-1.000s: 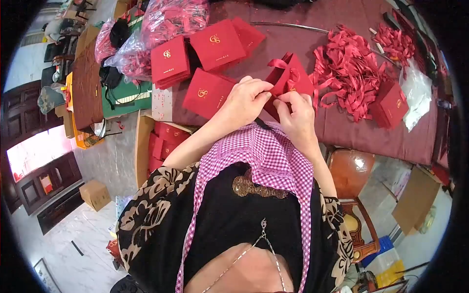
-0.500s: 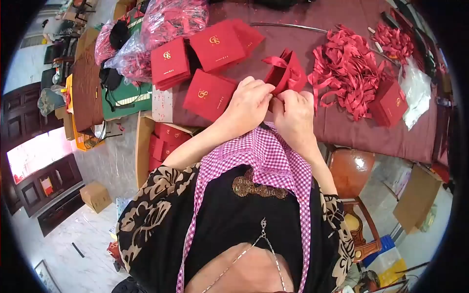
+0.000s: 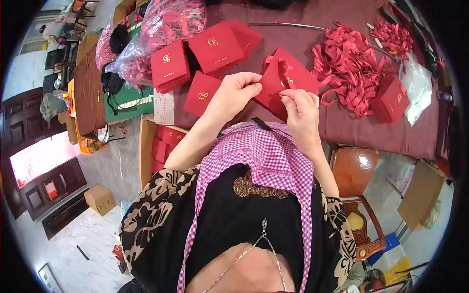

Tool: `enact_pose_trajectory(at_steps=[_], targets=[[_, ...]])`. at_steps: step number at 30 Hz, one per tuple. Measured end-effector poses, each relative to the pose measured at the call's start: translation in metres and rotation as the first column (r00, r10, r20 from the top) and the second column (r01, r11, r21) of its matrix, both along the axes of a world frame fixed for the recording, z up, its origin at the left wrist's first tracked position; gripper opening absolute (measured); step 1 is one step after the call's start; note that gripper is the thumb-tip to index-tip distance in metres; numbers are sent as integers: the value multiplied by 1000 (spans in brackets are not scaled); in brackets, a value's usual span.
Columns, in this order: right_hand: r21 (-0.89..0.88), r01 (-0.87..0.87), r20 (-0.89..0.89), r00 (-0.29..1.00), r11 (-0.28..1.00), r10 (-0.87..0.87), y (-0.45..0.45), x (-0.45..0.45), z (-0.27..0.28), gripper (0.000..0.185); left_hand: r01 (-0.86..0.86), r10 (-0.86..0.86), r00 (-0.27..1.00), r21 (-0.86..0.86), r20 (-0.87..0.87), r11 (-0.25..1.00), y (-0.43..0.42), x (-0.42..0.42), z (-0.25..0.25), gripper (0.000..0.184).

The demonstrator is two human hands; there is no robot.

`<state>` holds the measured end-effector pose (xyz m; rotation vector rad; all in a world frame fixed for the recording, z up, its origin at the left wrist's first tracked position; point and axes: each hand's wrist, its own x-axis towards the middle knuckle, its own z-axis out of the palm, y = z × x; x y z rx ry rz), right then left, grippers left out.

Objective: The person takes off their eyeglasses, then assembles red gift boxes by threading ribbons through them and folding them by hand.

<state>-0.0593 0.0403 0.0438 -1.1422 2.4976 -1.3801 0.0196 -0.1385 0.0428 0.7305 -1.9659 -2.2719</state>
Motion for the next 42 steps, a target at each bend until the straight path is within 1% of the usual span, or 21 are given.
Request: enact_pose_trajectory(at_steps=[2, 4, 8, 10, 15, 22, 24, 25, 27, 28, 29, 31, 32, 34, 35, 37, 38, 40, 41, 42], targets=[[10, 7, -30, 1000, 1000, -7, 0, 1, -1, 10, 5, -5, 1000, 8, 1, 1000, 1, 0, 3, 23], [6, 8, -124, 992, 1000, -8, 0, 1, -3, 9, 10, -10, 1000, 14, 2, 1000, 2, -1, 3, 22], [4, 8, -167, 986, 1000, -7, -1, 3, -6, 6, 18, -18, 1000, 19, -4, 1000, 2, 0, 4, 22], [23, 14, -252, 968, 1000, -8, -1, 3, -5, 7, 16, -16, 1000, 25, -3, 1000, 3, 0, 7, 21], [4, 16, -278, 960, 1000, -14, -1, 3, 0, 8, 81, -81, 996, 13, 31, 997, 1, 0, 7, 19], [22, 4, -280, 960, 1000, 2, -2, 2, 1, 8, 70, -71, 997, 51, 13, 996, 6, 0, 19, 20], [25, -3, -290, 957, 1000, 10, -3, 2, 3, 8, 89, -88, 996, -50, 30, 995, 8, -1, 21, 20], [27, -11, -300, 954, 1000, 19, -4, 2, 3, 9, 89, -88, 996, -51, 29, 995, 10, -1, 19, 20], [26, -14, -306, 952, 1000, 21, -6, 3, 2, 9, 109, -101, 993, -152, 54, 982, 12, -1, 14, 19], [25, -16, -313, 949, 1000, 23, -7, 2, 2, 9, 150, -142, 987, -116, 74, 982, 12, -2, 17, 24], [26, -16, -314, 949, 1000, 23, -7, 2, 2, 9, 149, -142, 987, -116, 73, 982, 12, -1, 14, 24], [40, -20, -314, 949, 999, 32, -7, 2, 2, 9, 98, -113, 993, -391, -17, 915, 15, 0, 6, 21], [41, -22, -314, 949, 999, 34, -8, 1, 1, 9, 96, -112, 994, -391, -17, 915, 16, 0, 8, 21], [50, -13, -314, 949, 999, 28, -8, 1, -2, 9, 99, -121, 992, -461, -19, 882, 19, 0, 15, 21], [50, -13, -315, 949, 999, 28, -8, 1, -1, 9, 98, -121, 992, -461, -20, 882, 19, 0, 16, 21], [67, -12, -327, 944, 998, 33, -8, 1, 2, 9, 147, -182, 983, -532, -13, 834, 18, 1, 16, 23], [67, -12, -327, 944, 998, 33, -9, 1, 2, 9, 147, -182, 983, -532, -13, 834, 19, 1, 16, 23], [69, -22, -304, 952, 997, 42, -9, 1, 3, 10, 96, -200, 975, -623, -99, 776, 20, 1, 16, 21], [70, -22, -305, 951, 997, 42, -9, 2, 3, 10, 96, -200, 975, -623, -99, 776, 21, 1, 15, 21], [71, -18, -287, 957, 997, 37, -9, 2, 3, 10, 68, -211, 968, -664, -139, 745, 22, 1, 13, 20]])
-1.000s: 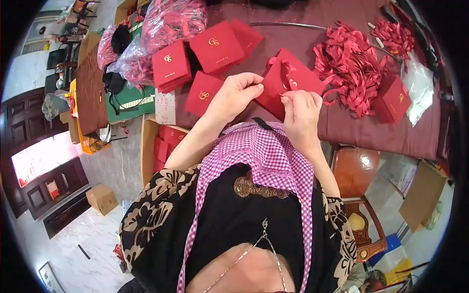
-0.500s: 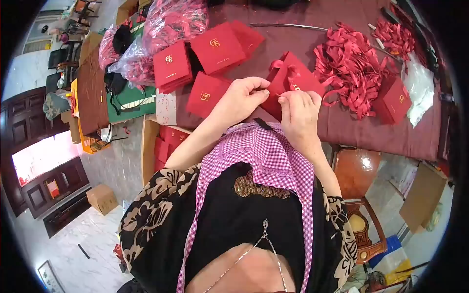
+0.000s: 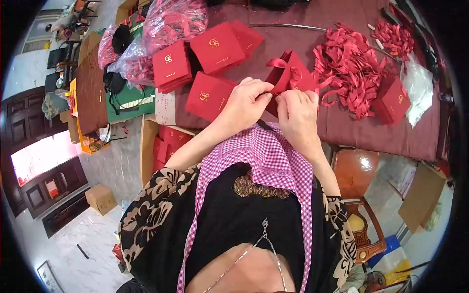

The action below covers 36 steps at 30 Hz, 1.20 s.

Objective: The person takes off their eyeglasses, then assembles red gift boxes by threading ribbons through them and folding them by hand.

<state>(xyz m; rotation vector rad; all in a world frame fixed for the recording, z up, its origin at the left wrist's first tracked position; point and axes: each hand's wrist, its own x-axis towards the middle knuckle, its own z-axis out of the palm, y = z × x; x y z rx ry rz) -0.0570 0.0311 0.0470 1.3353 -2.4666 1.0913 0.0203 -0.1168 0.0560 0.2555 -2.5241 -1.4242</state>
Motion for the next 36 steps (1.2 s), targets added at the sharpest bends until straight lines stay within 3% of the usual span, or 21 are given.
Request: enact_pose_trajectory(at_steps=[5, 8, 11, 14, 16, 18, 20, 21, 22, 23, 24, 27, 28, 31, 36], targets=[[99, 12, 47, 999, 995, -17, 0, 3, 5, 8, -2, -14, 997, -190, -81, 982, 8, 1, 4, 19], [141, -1, -17, 1000, 990, 4, -1, 5, 8, 9, 1, -51, 988, -332, -143, 943, 11, 1, 0, 22], [154, 19, -97, 995, 988, -4, -2, 7, 6, 10, 7, -62, 988, -359, -141, 933, 13, 2, -1, 23], [114, -11, 34, 999, 993, 7, -2, 6, -3, 14, 4, -53, 989, -342, -136, 940, 12, 4, -3, 22], [27, 39, 371, 927, 999, -46, -2, 6, -10, 14, 3, -48, 990, -314, -135, 949, 13, 4, -4, 22], [44, 66, 458, 886, 997, -79, -2, 7, -13, 13, -27, -21, 989, -317, -149, 948, 15, 5, -5, 22], [-3, 149, 756, 648, 989, -95, -4, 9, -13, 11, -20, -25, 990, -312, -140, 950, 15, 5, -5, 22], [-4, 147, 755, 649, 989, -94, -4, 11, -17, 11, -14, -29, 991, -309, -131, 951, 14, 5, -5, 22], [-56, 111, 483, 873, 992, -70, -4, 12, -23, 9, -14, -29, 991, -309, -132, 951, 13, 5, -5, 22], [-93, 59, 150, 988, 994, -44, -4, 13, -26, 8, -6, -32, 993, -307, -116, 952, 12, 5, -5, 21], [-74, 50, -1, 999, 996, -50, -6, 13, -25, 9, 3, -35, 994, -304, -100, 953, 11, 4, -5, 21], [-61, 50, -61, 997, 997, -53, -6, 11, -18, 9, -33, 15, 994, -158, -111, 987, 8, 3, -5, 20], [-63, 50, -63, 997, 997, -54, -6, 10, -17, 9, -55, 43, 994, -126, -102, 990, 6, 2, -6, 20], [-99, 52, 189, 981, 994, -32, 1, 9, -15, 12, -64, 63, 996, -15, -59, 998, 4, 2, -6, 19], [-68, 135, 437, 895, 989, -92, 2, 13, -9, 15, -27, 28, 999, 34, -28, 999, -1, 2, -6, 21]])
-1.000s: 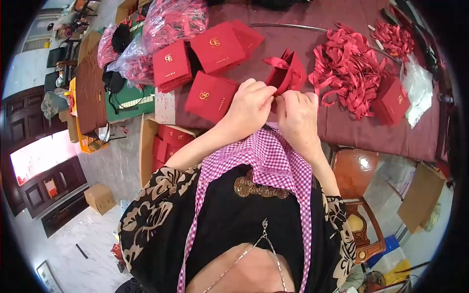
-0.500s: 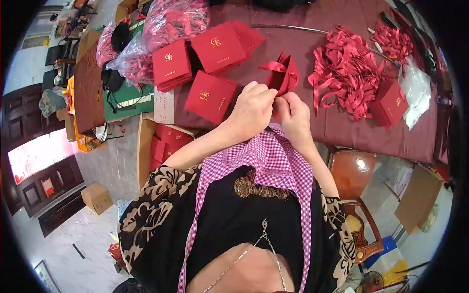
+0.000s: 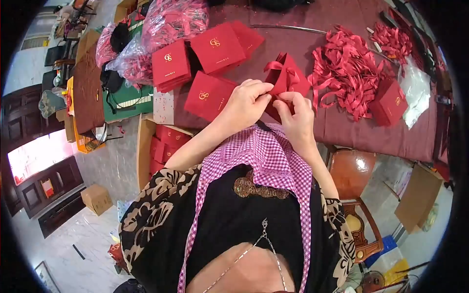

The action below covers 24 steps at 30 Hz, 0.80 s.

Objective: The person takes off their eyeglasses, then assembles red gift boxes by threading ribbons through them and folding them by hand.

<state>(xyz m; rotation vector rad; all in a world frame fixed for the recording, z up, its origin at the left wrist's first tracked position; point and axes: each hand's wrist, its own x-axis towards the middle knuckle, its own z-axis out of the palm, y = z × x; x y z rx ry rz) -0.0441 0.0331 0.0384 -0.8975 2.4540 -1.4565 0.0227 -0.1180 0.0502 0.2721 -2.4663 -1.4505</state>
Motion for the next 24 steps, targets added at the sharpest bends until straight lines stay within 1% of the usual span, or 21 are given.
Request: enact_pose_trajectory(at_steps=[1, 2, 4, 6, 7, 8, 10, 11, 13, 14, 15, 17, 18, 19, 21, 24], targets=[[-22, 18, 69, 997, 1000, -17, 0, 1, 1, 16, -2, 2, 1000, 2, -11, 1000, 0, 0, -1, 21], [-22, 17, 68, 998, 1000, -15, 0, 1, 2, 16, -4, 4, 1000, 2, -12, 1000, 0, 0, 0, 21], [-26, 33, 146, 989, 999, -29, 1, 1, 2, 15, 5, -5, 1000, -62, -11, 998, 0, 0, 1, 20], [-14, 30, 51, 998, 999, -29, 2, 1, -9, 14, 21, -20, 1000, -50, 5, 999, 2, 0, 0, 20], [-43, 18, -27, 999, 999, -20, 1, 1, -11, 13, 49, -51, 998, -59, -31, 997, 3, 0, -4, 21], [-43, 18, -32, 999, 999, -19, 1, 1, -13, 13, 73, -76, 997, -87, -31, 994, 5, 0, -2, 20], [-43, -14, -156, 988, 999, 7, 2, 0, -16, 10, 122, -125, 992, -116, -16, 986, 7, 1, 3, 22], [-53, -7, -140, 990, 999, 0, 4, -1, -16, 10, 117, -121, 992, -118, -21, 986, 4, 1, 1, 22], [-117, 28, -52, 998, 993, -34, 6, 0, -14, 9, 234, -234, 969, -12, -82, 972, -6, 0, -5, 23], [-146, 8, -58, 998, 989, -17, 8, -1, -16, 8, 270, -270, 961, -5, -57, 963, -11, 0, -4, 23], [-146, 4, -65, 998, 989, -13, 11, 0, -17, 8, 267, -267, 962, -6, -63, 964, -12, -1, 0, 23], [-165, 30, 140, 990, 986, -6, 14, 1, -20, 6, 309, -310, 951, -49, -16, 950, -14, -3, 9, 23], [-192, 10, 95, 995, 981, 8, 13, 0, -22, 5, 316, -316, 949, -1, 15, 949, -13, -4, 13, 21], [-191, 8, 91, 996, 981, 10, 14, 1, -23, 5, 315, -315, 949, -2, 10, 949, -14, -5, 12, 21], [-169, 27, 205, 979, 985, 8, 16, 3, -26, 4, 375, -376, 927, -131, 18, 918, -16, -8, 8, 19], [-191, -3, 160, 987, 982, 34, 15, 5, -26, 8, 411, -415, 910, -172, 17, 895, -17, -9, 5, 15]])
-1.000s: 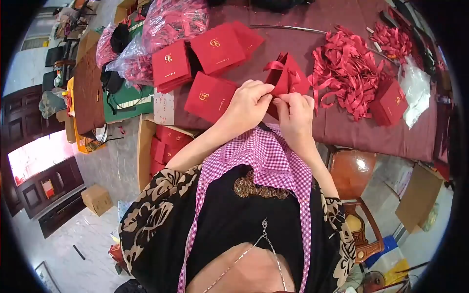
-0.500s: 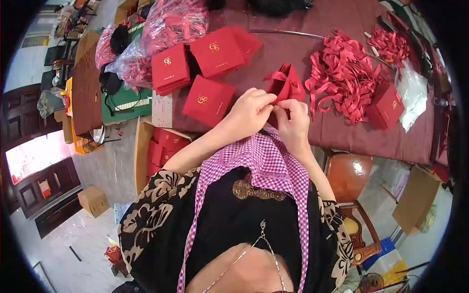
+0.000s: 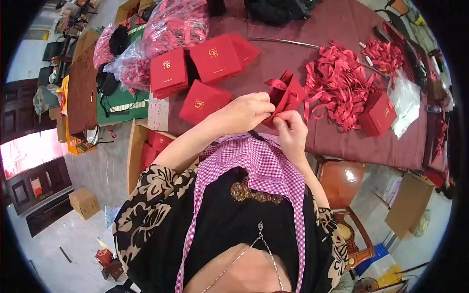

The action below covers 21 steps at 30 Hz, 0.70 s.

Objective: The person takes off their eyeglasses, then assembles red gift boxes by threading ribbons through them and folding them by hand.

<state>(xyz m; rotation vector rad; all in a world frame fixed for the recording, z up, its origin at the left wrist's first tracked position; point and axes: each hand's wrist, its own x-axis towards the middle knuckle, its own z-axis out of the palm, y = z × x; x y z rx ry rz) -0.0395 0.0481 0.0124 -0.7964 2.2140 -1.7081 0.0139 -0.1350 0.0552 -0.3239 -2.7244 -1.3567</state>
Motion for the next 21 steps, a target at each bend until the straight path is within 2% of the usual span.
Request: enact_pose_trajectory(at_steps=[1, 3, 4, 5, 7, 9, 10, 11, 12, 14, 18, 20, 21], targets=[[110, -35, -189, 980, 993, 56, 2, -3, 7, 13, -2, 2, 1000, 2, -1, 1000, -1, 0, -2, 15], [206, -140, -357, 911, 969, 207, 6, -16, 28, 19, 18, -17, 998, -22, 60, 1000, -4, 1, -5, 11], [204, -132, -266, 946, 970, 185, 9, -19, 38, 23, 15, -14, 998, -21, 64, 1000, -4, 2, -5, 11], [232, -109, -487, 847, 967, 213, 9, -29, 49, 29, 39, -39, 999, -27, 16, 999, -2, 3, -5, 10], [357, -100, -633, 706, 929, 319, 3, -34, 79, 33, 64, -65, 997, -28, -30, 998, 1, 2, -6, 11], [474, -192, -624, 615, 859, 482, -1, -46, 72, 29, 101, -106, 992, -74, -73, 992, 3, 0, -5, 12], [539, -227, -603, 569, 811, 559, -1, -52, 65, 25, 119, -122, 992, -67, -35, 991, 3, -1, 2, 13], [546, -289, -564, 568, 787, 600, -1, -56, 67, 17, 119, -121, 992, -65, -36, 991, 2, -1, 1, 13], [548, -291, -564, 564, 784, 603, 0, -60, 71, 17, 114, -115, 993, -30, -17, 993, 0, -1, 1, 12], [558, -407, -509, 520, 723, 685, 0, -63, 77, 9, 100, -101, 995, 51, 6, 994, -7, -4, -1, 9], [547, -440, -492, 519, 712, 699, -3, -64, 86, 6, 111, -114, 993, 119, 19, 987, -19, -6, 0, 7], [547, -462, -472, 518, 698, 713, 1, -65, 86, 6, -56, 67, 996, 158, -60, 986, -38, -11, 3, 9], [547, -482, -452, 518, 685, 726, 3, -66, 86, 5, -187, 190, 982, 234, 12, 954, -52, -12, 4, 9]])
